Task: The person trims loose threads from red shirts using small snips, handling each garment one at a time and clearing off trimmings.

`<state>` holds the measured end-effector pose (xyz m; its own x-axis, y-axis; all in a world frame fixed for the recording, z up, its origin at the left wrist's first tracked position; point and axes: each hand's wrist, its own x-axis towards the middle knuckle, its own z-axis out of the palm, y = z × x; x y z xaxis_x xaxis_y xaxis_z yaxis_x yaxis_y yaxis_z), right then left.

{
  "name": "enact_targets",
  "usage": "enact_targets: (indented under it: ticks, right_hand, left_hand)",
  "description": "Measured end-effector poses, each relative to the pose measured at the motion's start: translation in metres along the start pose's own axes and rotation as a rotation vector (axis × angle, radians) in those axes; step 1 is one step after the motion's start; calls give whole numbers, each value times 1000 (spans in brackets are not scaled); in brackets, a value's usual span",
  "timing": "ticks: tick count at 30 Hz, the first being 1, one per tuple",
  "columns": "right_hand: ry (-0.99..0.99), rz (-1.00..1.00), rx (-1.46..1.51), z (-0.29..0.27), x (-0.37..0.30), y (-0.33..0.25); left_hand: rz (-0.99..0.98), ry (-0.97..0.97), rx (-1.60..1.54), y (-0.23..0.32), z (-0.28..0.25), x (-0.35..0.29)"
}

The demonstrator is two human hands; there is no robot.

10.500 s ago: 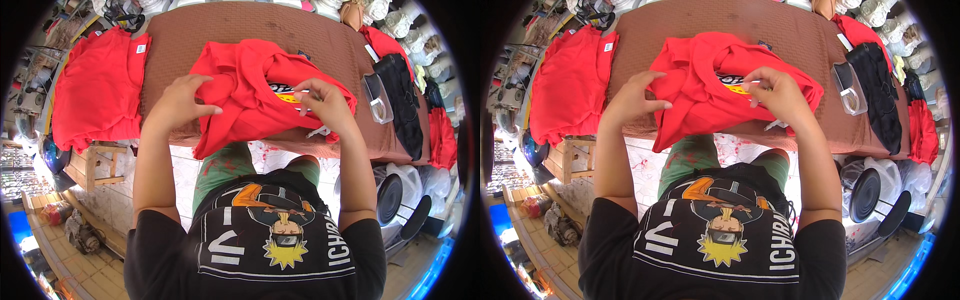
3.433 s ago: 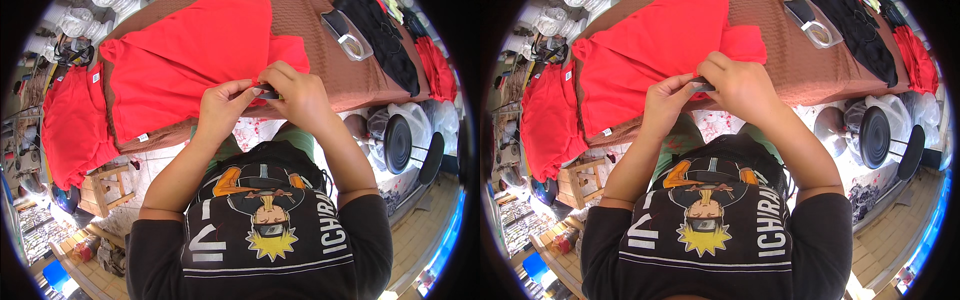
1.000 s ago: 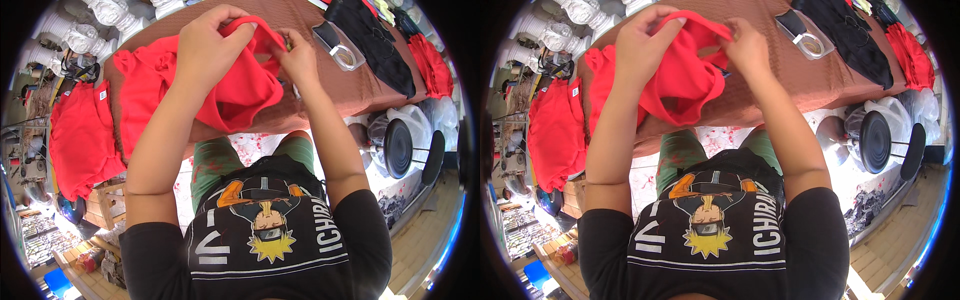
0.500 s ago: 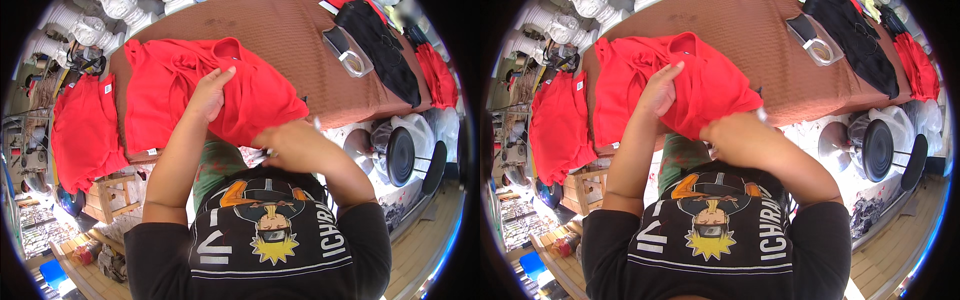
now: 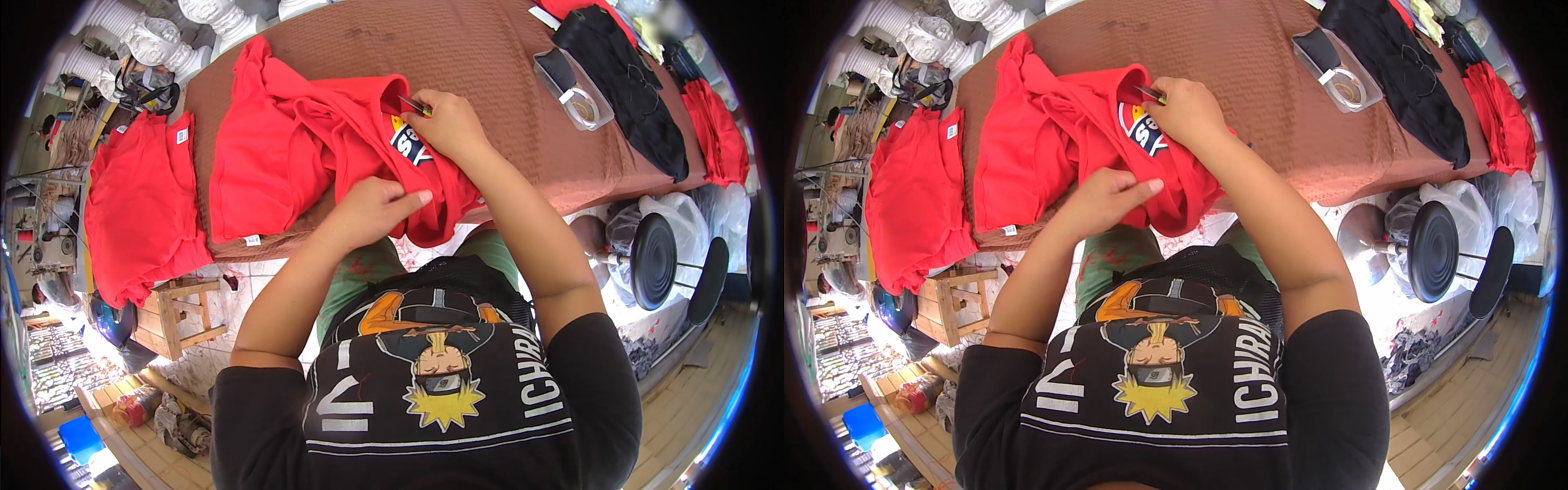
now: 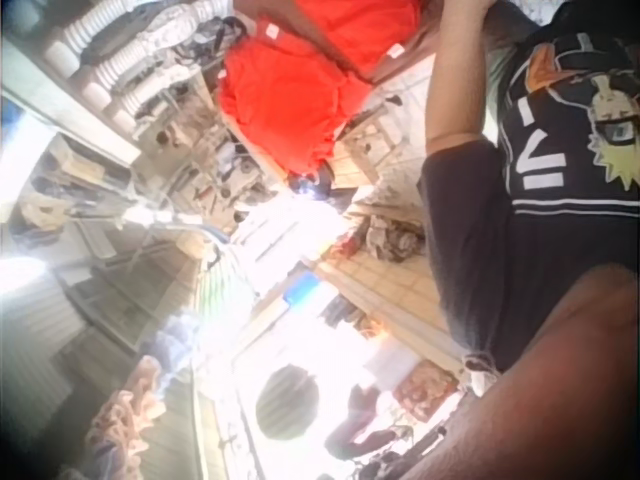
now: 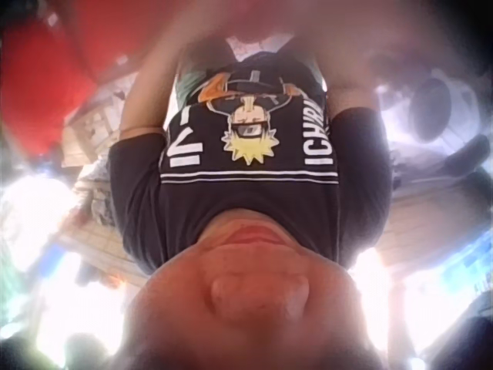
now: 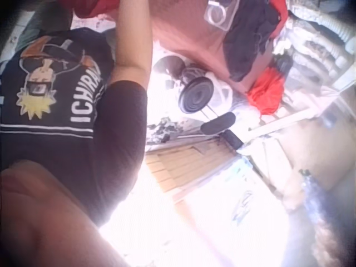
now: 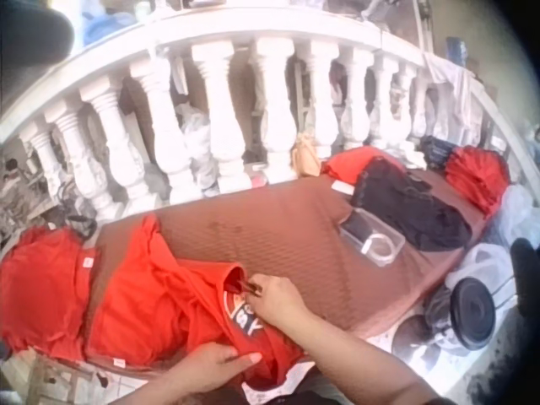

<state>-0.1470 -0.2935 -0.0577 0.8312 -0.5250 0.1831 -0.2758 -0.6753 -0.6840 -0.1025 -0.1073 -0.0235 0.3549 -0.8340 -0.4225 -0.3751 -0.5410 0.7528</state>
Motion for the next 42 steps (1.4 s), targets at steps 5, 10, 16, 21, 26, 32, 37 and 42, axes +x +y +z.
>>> enact_targets:
  ticks: [5,10,16,21,26,32,37,42]
  right_hand:
    - [102,5,247,-20,-9,-18]
    - [440,-182,385,-65,-4,-34]
    - [366,8,554,-100,-5,23]
    - [300,20,415,-80,-23,22]
    - [86,-160,364,-87,-54,-24]
    - [138,-238,183,-77,-71,-33]
    - [238,-310,267,-69,-77,-38]
    - [188,-326,343,-65,-73,-26]
  left_hand:
    - [304,822,154,16,-30,20]
    - [484,875,34,19,-65,58]
    - [411,7,-826,38,-42,21]
    - [311,11,-919,26,-23,19]
    - [396,320,-574,26,-14,16]
    - [890,939,131,35,-2,9]
    - [992,990,167,30,1,7]
    - [750,762,-308,35,6,7]
